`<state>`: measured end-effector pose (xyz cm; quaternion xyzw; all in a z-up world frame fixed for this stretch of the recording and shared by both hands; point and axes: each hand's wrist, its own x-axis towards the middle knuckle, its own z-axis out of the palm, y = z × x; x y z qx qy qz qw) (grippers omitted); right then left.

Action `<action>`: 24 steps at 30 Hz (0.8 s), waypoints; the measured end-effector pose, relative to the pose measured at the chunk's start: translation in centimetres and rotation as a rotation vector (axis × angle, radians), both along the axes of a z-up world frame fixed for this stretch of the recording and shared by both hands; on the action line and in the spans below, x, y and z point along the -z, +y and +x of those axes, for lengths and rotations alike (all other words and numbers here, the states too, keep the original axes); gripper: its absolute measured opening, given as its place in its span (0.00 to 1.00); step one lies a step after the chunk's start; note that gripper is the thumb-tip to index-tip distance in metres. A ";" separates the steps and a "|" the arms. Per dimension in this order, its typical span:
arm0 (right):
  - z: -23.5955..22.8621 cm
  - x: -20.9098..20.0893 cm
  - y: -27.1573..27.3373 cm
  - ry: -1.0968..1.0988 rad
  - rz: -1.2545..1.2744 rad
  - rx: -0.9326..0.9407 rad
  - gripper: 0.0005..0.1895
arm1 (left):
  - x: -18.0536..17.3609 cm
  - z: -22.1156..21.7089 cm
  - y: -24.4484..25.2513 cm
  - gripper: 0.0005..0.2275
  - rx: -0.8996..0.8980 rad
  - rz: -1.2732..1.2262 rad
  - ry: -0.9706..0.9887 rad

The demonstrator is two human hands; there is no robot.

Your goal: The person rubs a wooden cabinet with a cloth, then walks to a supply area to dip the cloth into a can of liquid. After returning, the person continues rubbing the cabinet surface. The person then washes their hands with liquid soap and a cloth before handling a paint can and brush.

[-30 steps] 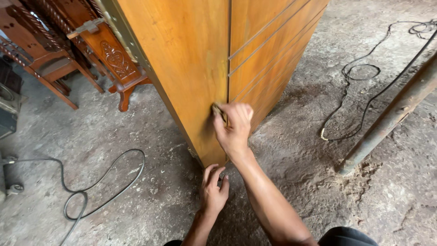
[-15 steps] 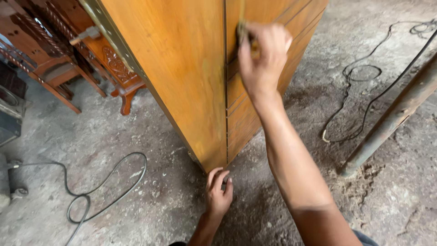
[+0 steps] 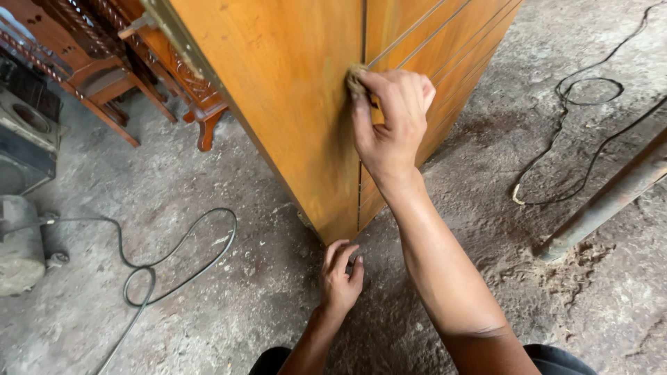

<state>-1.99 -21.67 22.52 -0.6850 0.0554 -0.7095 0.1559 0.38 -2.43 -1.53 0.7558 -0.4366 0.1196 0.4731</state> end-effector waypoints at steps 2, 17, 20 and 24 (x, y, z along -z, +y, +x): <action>-0.1 1.1 0.6 0.049 0.013 -0.005 0.13 | -0.3 -0.1 0.2 0.11 -0.001 0.003 -0.011; 0.2 -1.9 -0.5 0.061 -0.328 -0.030 0.11 | -1.1 -0.4 1.4 0.11 0.012 -0.085 0.012; 1.9 5.1 1.4 -0.005 -0.331 0.015 0.16 | -2.1 0.6 1.6 0.10 -0.040 -0.097 -0.102; 1.8 16.1 6.1 0.262 0.058 -0.047 0.16 | -2.6 0.3 2.0 0.10 -0.068 -0.074 0.025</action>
